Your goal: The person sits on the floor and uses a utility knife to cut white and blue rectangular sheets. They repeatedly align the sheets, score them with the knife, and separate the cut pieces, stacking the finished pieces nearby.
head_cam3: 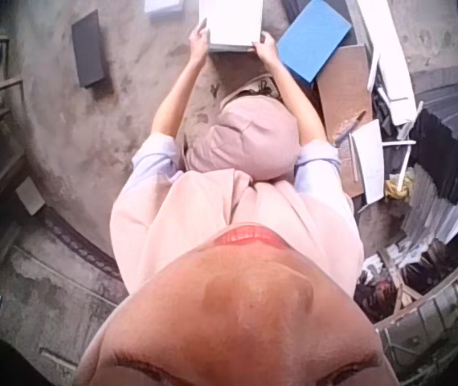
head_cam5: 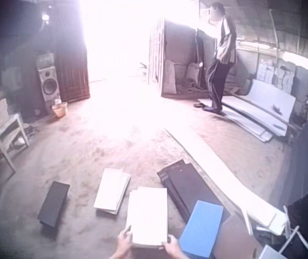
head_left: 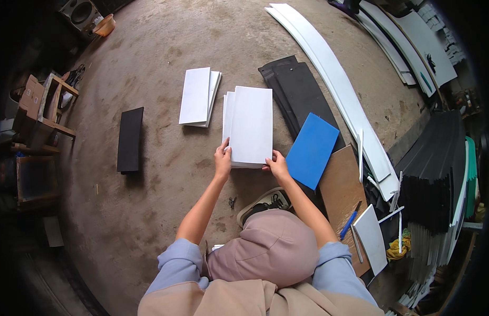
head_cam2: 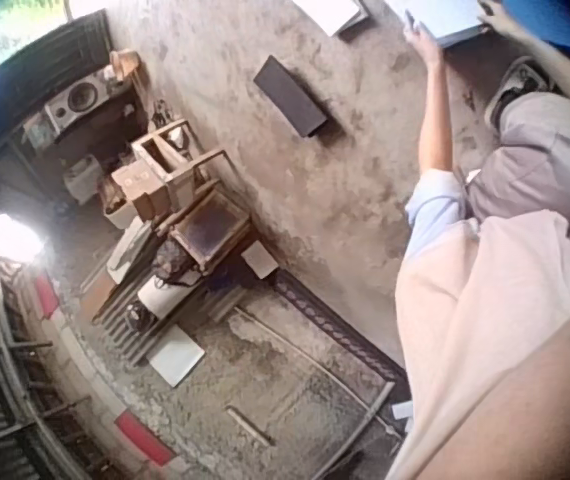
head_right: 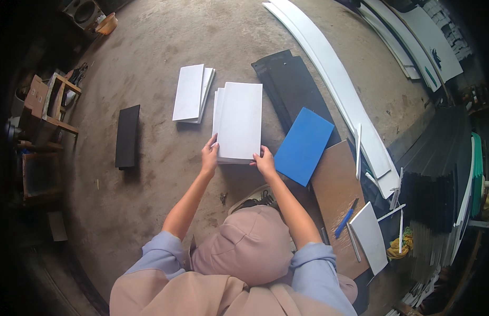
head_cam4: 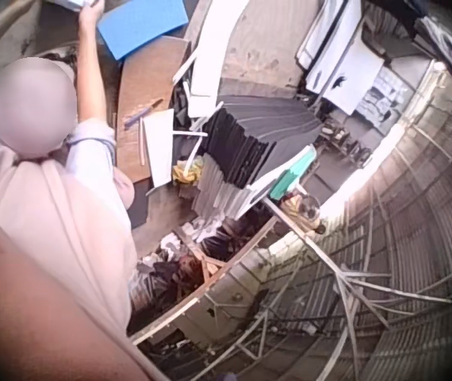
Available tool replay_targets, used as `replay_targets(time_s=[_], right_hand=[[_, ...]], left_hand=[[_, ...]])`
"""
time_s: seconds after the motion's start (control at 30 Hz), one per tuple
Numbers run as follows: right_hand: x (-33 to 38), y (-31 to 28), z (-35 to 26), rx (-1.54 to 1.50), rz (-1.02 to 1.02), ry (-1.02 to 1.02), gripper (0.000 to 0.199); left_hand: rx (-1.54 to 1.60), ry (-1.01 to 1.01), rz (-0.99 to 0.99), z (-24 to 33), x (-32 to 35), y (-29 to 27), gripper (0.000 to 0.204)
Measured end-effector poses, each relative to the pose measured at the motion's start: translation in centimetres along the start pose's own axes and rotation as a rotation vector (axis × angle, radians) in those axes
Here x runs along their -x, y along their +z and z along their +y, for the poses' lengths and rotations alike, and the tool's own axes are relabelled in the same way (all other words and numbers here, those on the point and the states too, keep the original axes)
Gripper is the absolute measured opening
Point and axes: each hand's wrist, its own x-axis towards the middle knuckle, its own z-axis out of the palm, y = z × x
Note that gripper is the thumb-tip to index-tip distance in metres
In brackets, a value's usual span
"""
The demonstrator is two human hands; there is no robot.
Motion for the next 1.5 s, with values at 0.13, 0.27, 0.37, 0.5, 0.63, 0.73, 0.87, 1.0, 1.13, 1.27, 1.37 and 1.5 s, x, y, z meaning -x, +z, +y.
replay_targets(time_s=[0.13, 0.27, 0.37, 0.5, 0.63, 0.73, 0.87, 1.0, 1.13, 1.27, 1.37, 1.5], right_hand=[[0.9, 1.9, 1.5, 0.327, 0.060, -0.161, 0.050], [0.9, 2.4, 1.4, 0.428, 0.001, -0.208, 0.059], [-0.2, 1.1, 2.2, 0.607, 0.007, -0.380, 0.062], [1.9, -4.5, -0.8, 0.914, -0.028, -0.433, 0.061], [8.6, -15.4, -6.9, 0.952, -0.085, -0.343, 0.040], [15.4, -24.1, -7.4, 0.980, 0.167, -0.220, 0.032], [23.3, -31.9, -0.4, 0.756, 0.552, -0.110, 0.027], [27.1, -32.7, 12.3, 0.722, 0.769, -0.043, 0.025], [23.6, -27.7, 17.3, 0.607, 0.876, -0.197, 0.044], [20.2, -26.3, 16.7, 0.797, 1.047, -0.107, 0.059], [20.0, -27.2, 16.5, 0.830, 1.077, 0.013, 0.063], [21.4, -27.6, 17.0, 0.422, 1.326, -0.244, 0.067]], left_hand=[[-0.218, 0.083, 0.140, -1.2, 0.5, -1.2, 0.035], [-0.331, 0.089, 0.227, -1.5, 1.1, -1.2, 0.035], [-0.642, 0.075, 0.199, -1.7, 0.3, -1.2, 0.040], [-0.806, 0.229, 0.143, 2.2, 2.2, 3.1, 0.052], [-0.754, 0.552, -0.167, 6.5, 3.3, 9.1, 0.058], [-0.757, 0.802, -0.502, 8.6, 5.1, 15.0, 0.056], [-1.097, 1.037, -1.093, 9.7, 7.2, 21.0, 0.055], [-1.442, 1.200, -1.389, 9.6, 10.3, 24.9, 0.056], [-1.573, 1.059, -1.472, 7.0, 11.4, 26.4, 0.056], [-1.513, 0.875, -1.438, 3.5, 12.6, 27.2, 0.048], [-1.306, 0.767, -1.483, 1.5, 13.8, 28.3, 0.040], [-0.870, 0.581, -1.415, -1.5, 16.3, 33.0, 0.030]])
